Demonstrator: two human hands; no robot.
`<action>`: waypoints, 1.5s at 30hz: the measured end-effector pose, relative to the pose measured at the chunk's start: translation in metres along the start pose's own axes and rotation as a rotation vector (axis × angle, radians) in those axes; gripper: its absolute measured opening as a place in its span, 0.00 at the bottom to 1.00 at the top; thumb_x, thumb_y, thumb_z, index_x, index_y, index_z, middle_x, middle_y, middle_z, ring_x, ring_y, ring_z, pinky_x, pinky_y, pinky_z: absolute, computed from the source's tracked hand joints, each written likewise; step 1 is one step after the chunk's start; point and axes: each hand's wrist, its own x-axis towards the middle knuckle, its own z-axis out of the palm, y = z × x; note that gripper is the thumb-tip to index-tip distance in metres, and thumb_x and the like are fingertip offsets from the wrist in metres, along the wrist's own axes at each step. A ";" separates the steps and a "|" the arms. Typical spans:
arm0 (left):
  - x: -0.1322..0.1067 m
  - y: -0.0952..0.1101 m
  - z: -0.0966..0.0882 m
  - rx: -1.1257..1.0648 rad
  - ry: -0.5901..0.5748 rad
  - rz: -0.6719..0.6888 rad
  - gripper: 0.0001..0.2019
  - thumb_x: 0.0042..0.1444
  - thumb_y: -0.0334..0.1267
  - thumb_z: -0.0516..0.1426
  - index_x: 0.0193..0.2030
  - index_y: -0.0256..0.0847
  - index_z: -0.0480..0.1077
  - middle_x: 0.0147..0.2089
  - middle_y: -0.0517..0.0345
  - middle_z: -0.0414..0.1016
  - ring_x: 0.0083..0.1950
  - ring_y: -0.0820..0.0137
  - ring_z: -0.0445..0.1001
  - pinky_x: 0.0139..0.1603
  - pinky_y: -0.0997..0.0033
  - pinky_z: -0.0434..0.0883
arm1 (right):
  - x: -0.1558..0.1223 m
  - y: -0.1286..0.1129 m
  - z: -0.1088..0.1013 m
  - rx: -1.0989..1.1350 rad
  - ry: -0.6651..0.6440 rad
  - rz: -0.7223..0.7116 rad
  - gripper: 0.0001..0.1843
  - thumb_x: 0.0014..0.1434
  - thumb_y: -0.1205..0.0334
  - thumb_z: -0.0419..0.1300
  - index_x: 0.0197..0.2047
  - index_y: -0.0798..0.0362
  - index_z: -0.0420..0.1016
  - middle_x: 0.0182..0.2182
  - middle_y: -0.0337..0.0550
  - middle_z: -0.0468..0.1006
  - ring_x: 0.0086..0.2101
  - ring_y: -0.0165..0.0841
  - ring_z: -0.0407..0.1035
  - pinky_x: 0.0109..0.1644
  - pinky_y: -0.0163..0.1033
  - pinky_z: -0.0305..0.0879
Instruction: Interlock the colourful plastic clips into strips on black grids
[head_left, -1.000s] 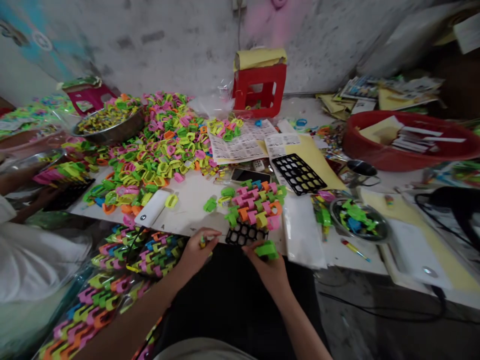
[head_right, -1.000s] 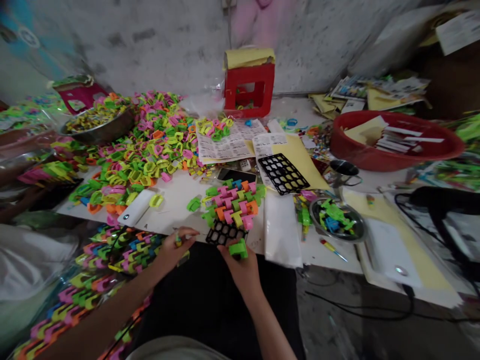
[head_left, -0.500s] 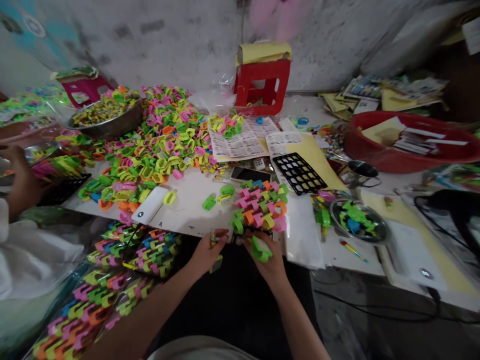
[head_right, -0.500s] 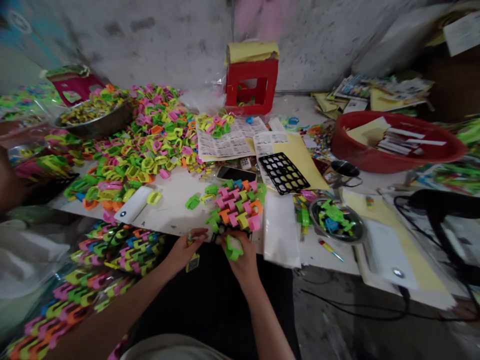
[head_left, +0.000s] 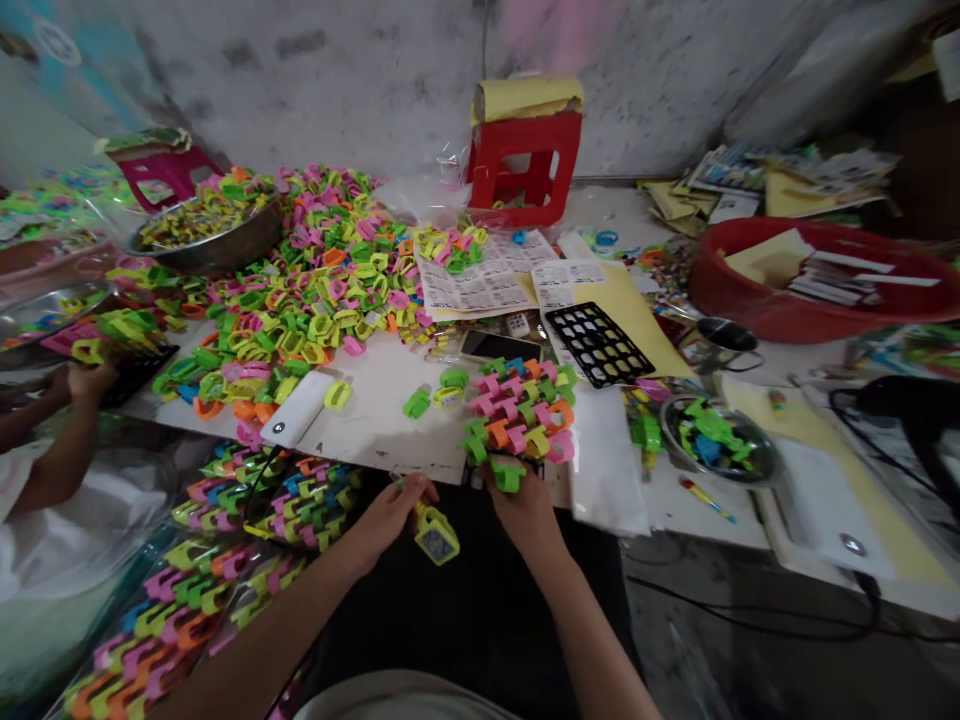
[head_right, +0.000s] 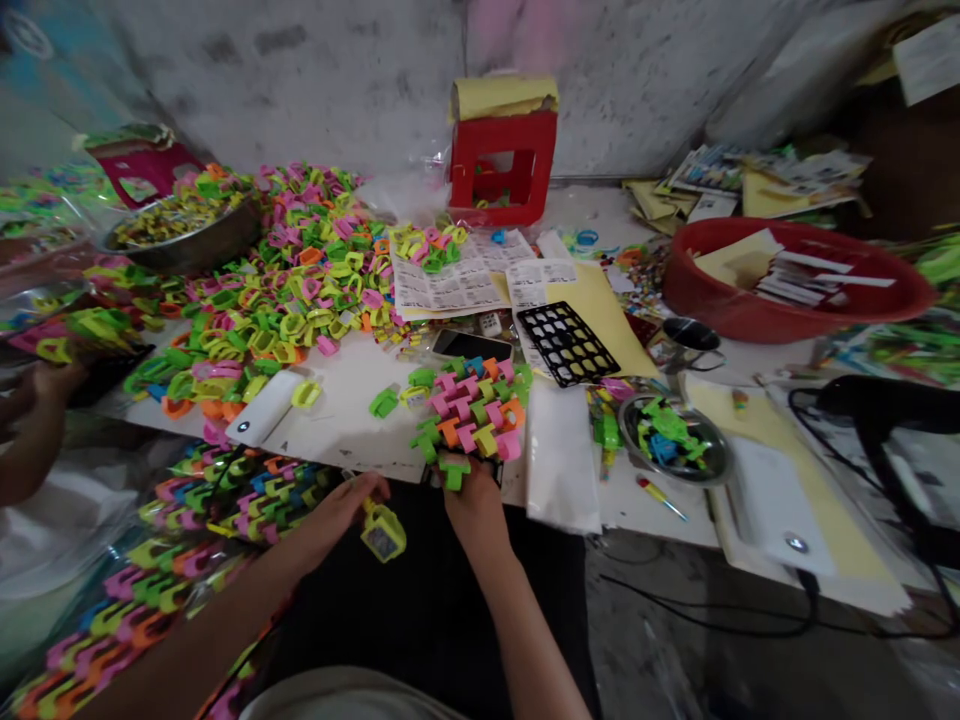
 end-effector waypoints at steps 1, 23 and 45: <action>-0.001 0.002 -0.003 -0.029 -0.025 0.004 0.22 0.54 0.59 0.54 0.33 0.38 0.69 0.28 0.63 0.65 0.28 0.75 0.63 0.31 0.75 0.62 | 0.001 -0.002 -0.001 -0.017 -0.022 0.017 0.11 0.58 0.59 0.55 0.38 0.52 0.78 0.35 0.47 0.80 0.37 0.41 0.75 0.39 0.41 0.70; -0.005 0.087 0.034 1.128 0.061 0.764 0.15 0.62 0.38 0.53 0.55 0.52 0.67 0.42 0.58 0.76 0.42 0.64 0.74 0.45 0.64 0.68 | 0.011 -0.022 -0.009 -0.380 -0.268 0.090 0.10 0.60 0.63 0.56 0.41 0.55 0.78 0.35 0.49 0.81 0.39 0.39 0.76 0.37 0.34 0.64; 0.017 0.073 0.062 1.097 0.450 0.523 0.22 0.58 0.56 0.53 0.51 0.43 0.66 0.46 0.51 0.66 0.39 0.62 0.74 0.36 0.65 0.70 | 0.028 -0.015 -0.005 -0.254 -0.367 -0.060 0.18 0.56 0.74 0.52 0.46 0.56 0.76 0.45 0.54 0.79 0.47 0.40 0.73 0.49 0.39 0.66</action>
